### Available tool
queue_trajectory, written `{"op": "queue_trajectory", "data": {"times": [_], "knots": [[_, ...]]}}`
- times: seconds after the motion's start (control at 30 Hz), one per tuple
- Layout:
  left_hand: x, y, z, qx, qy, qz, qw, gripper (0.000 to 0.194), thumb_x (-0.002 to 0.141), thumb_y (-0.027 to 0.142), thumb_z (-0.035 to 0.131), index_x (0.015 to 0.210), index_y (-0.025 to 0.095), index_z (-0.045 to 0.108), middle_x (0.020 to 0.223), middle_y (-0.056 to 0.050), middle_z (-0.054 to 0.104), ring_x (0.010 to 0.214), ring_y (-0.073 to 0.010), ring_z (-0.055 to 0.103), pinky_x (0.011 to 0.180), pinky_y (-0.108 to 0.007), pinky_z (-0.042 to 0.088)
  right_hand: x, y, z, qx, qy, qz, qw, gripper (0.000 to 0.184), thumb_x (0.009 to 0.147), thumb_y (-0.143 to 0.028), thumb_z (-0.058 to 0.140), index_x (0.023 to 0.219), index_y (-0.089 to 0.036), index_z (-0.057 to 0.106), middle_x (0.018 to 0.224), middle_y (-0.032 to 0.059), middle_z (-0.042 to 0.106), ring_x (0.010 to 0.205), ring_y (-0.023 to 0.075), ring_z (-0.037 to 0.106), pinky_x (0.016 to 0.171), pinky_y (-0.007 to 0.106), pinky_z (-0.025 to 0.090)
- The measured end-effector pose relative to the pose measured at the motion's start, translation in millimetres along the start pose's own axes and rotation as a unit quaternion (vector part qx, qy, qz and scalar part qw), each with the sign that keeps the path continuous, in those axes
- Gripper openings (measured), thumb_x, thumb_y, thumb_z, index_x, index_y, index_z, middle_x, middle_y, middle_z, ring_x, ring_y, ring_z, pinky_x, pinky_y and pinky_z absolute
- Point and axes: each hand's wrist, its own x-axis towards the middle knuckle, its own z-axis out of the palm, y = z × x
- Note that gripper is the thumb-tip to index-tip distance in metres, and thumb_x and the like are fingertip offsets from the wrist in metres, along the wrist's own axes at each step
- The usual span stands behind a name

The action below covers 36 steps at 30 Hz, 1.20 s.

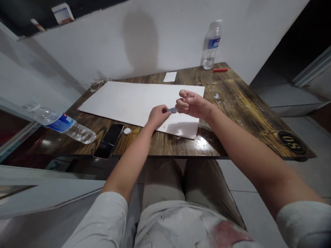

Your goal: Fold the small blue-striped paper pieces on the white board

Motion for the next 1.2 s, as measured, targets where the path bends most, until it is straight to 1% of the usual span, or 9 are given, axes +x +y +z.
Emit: {"op": "queue_trajectory", "data": {"times": [0.17,0.4,0.6,0.73,0.77,0.83,0.93,1.07,1.2], "knots": [[0,1,-0.7,0.003,-0.003,-0.006,1.000,0.017,0.076,0.035,0.066,0.075,0.019,0.064,0.072,-0.001,0.064,0.067,-0.0143,0.051,0.063,-0.028,0.037,0,2,-1,-0.023,0.011,0.010,1.000,0.042,0.076,-0.026,0.072,0.085,-0.025,0.032,0.066,-0.0088,0.041,0.059,0.0086,0.039,0.062,0.026,0.035],[0,1,-0.5,0.010,0.000,-0.002,1.000,0.018,0.076,0.036,0.065,0.075,0.018,0.063,0.073,-0.001,0.064,0.067,-0.0145,0.052,0.063,-0.028,0.037,0,2,-2,-0.014,-0.001,0.010,1.000,0.039,0.077,-0.022,0.072,0.080,-0.024,0.033,0.066,-0.0080,0.043,0.058,0.0075,0.042,0.058,0.023,0.037],[-1,2,-1.3,0.004,-0.004,-0.008,1.000,0.019,0.076,0.037,0.065,0.077,0.018,0.064,0.075,-0.002,0.065,0.069,-0.0153,0.053,0.065,-0.028,0.037,1,4,1,-0.060,0.010,0.005,0.998,0.036,0.071,-0.010,0.070,0.099,-0.021,0.050,0.078,-0.0035,0.061,0.072,0.0098,0.056,0.070,0.026,0.045],[-2,5,-2.0,0.009,0.001,-0.012,1.000,0.018,0.076,0.036,0.065,0.075,0.018,0.063,0.072,-0.001,0.064,0.067,-0.0149,0.052,0.063,-0.027,0.037,-1,9,-2,-0.090,-0.025,0.000,0.996,0.003,0.083,-0.016,0.060,0.086,-0.017,0.060,0.057,-0.0068,0.053,0.052,0.0062,0.049,0.055,0.021,0.042],[-2,5,-2.3,0.011,0.000,-0.011,1.000,0.018,0.076,0.036,0.065,0.074,0.018,0.063,0.072,-0.001,0.064,0.067,-0.0148,0.052,0.063,-0.027,0.036,-1,10,-3,-0.096,-0.040,0.008,0.995,0.005,0.086,-0.020,0.058,0.084,-0.017,0.061,0.053,-0.0072,0.051,0.049,0.0059,0.047,0.053,0.021,0.040],[-2,6,-2.8,0.012,-0.003,-0.011,1.000,0.018,0.076,0.036,0.065,0.074,0.018,0.063,0.071,-0.001,0.064,0.067,-0.0147,0.052,0.062,-0.027,0.036,-3,11,-3,-0.111,-0.069,0.031,0.991,0.016,0.089,-0.031,0.059,0.086,-0.016,0.064,0.051,-0.0071,0.050,0.048,0.0064,0.046,0.052,0.022,0.039],[-2,6,-2.9,0.007,-0.004,-0.013,1.000,0.018,0.075,0.036,0.065,0.073,0.017,0.063,0.071,-0.001,0.064,0.067,-0.0149,0.052,0.062,-0.027,0.036,-3,10,-3,-0.157,-0.071,0.061,0.983,0.028,0.085,-0.042,0.066,0.087,-0.014,0.066,0.053,-0.0054,0.054,0.052,0.0071,0.049,0.056,0.023,0.041],[-1,1,-1.1,-0.002,0.000,-0.003,1.000,0.018,0.075,0.035,0.065,0.073,0.018,0.063,0.072,-0.002,0.065,0.068,-0.0152,0.053,0.062,-0.027,0.036,-1,11,-2,-0.253,-0.037,0.120,0.959,0.025,0.075,-0.037,0.076,0.082,-0.014,0.068,0.066,-0.0014,0.062,0.064,0.0094,0.054,0.064,0.025,0.042],[1,-2,0.9,0.002,-0.001,-0.002,1.000,0.018,0.076,0.036,0.064,0.074,0.018,0.063,0.071,-0.002,0.065,0.068,-0.0152,0.054,0.061,-0.027,0.036,0,9,-3,-0.355,-0.058,0.160,0.919,0.023,0.072,-0.037,0.076,0.082,-0.017,0.071,0.081,0.0014,0.067,0.078,0.0137,0.057,0.076,0.030,0.042]]}}
